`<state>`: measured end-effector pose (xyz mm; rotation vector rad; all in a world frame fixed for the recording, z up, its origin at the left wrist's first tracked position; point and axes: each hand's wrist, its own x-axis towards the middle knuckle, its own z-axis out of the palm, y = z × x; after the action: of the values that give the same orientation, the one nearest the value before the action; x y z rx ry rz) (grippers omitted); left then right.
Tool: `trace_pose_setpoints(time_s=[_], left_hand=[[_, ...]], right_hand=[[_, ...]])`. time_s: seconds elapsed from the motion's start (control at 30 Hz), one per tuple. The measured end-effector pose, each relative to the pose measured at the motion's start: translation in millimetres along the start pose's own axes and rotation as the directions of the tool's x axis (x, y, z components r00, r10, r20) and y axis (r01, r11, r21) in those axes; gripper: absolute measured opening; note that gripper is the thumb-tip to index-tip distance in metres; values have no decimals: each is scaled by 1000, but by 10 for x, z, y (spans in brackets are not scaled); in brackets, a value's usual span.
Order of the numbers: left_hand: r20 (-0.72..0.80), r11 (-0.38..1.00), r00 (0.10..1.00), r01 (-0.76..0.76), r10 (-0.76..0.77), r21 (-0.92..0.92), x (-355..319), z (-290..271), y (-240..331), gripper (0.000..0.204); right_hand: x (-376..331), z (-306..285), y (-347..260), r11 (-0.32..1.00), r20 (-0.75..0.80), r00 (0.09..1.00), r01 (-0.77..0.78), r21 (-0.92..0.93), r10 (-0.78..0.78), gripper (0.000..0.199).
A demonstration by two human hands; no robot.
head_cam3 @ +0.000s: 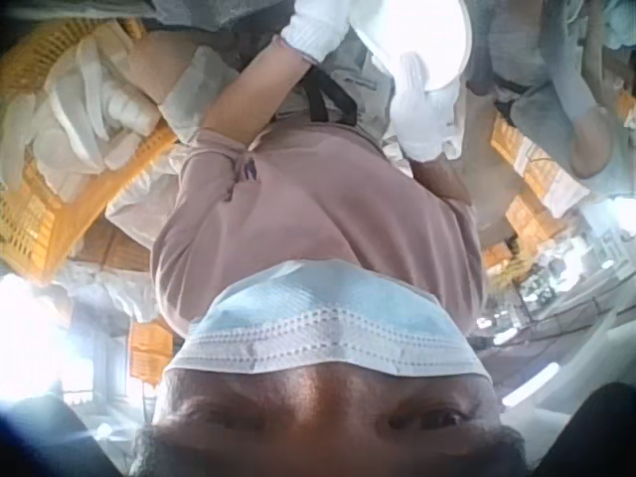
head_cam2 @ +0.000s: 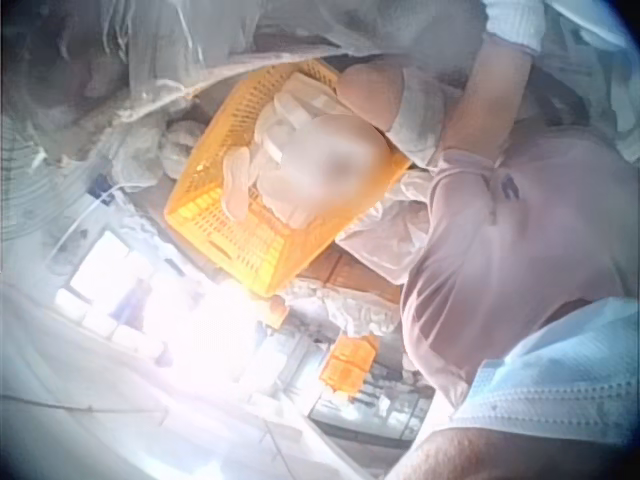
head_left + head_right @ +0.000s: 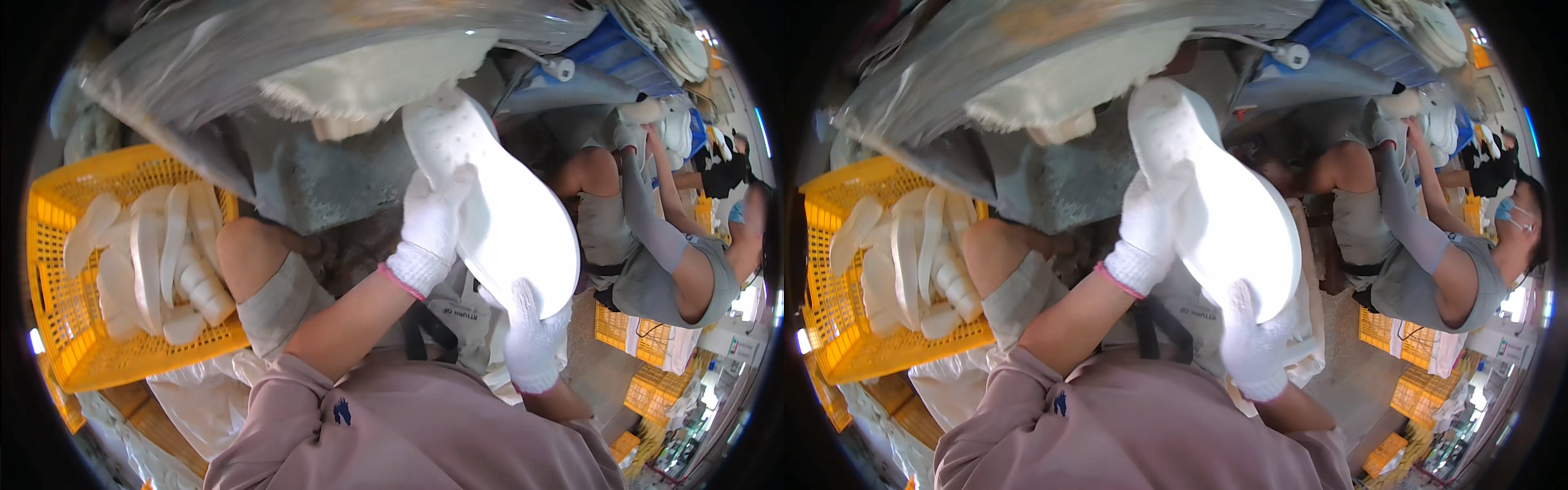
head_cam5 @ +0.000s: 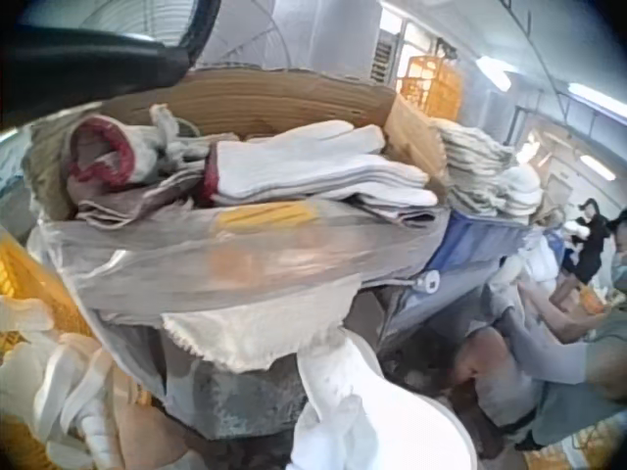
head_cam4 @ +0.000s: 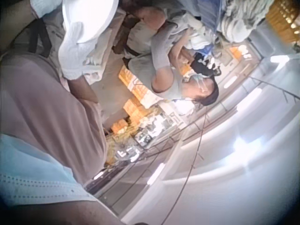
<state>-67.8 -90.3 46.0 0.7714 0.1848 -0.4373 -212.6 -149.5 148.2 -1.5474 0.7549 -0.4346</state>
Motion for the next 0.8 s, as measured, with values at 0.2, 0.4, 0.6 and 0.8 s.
trace_pose_setpoints(time_s=[0.2,0.4,0.6,0.8], left_hand=[[18,990,994,103,-105,92,1244,-397,126,34],[-381,681,920,335,-89,651,1295,-1389,761,67],[5,388,997,26,-79,921,434,-1459,1316,67],[152,864,987,-34,-49,503,331,-724,554,44]], right_hand=[[1136,617,421,961,236,937,273,-39,-257,32],[1903,895,360,586,513,667,736,-340,-540,31],[2251,1103,375,706,503,764,611,-359,-405,32],[1668,1021,23,673,545,745,631,-386,-386,43]])
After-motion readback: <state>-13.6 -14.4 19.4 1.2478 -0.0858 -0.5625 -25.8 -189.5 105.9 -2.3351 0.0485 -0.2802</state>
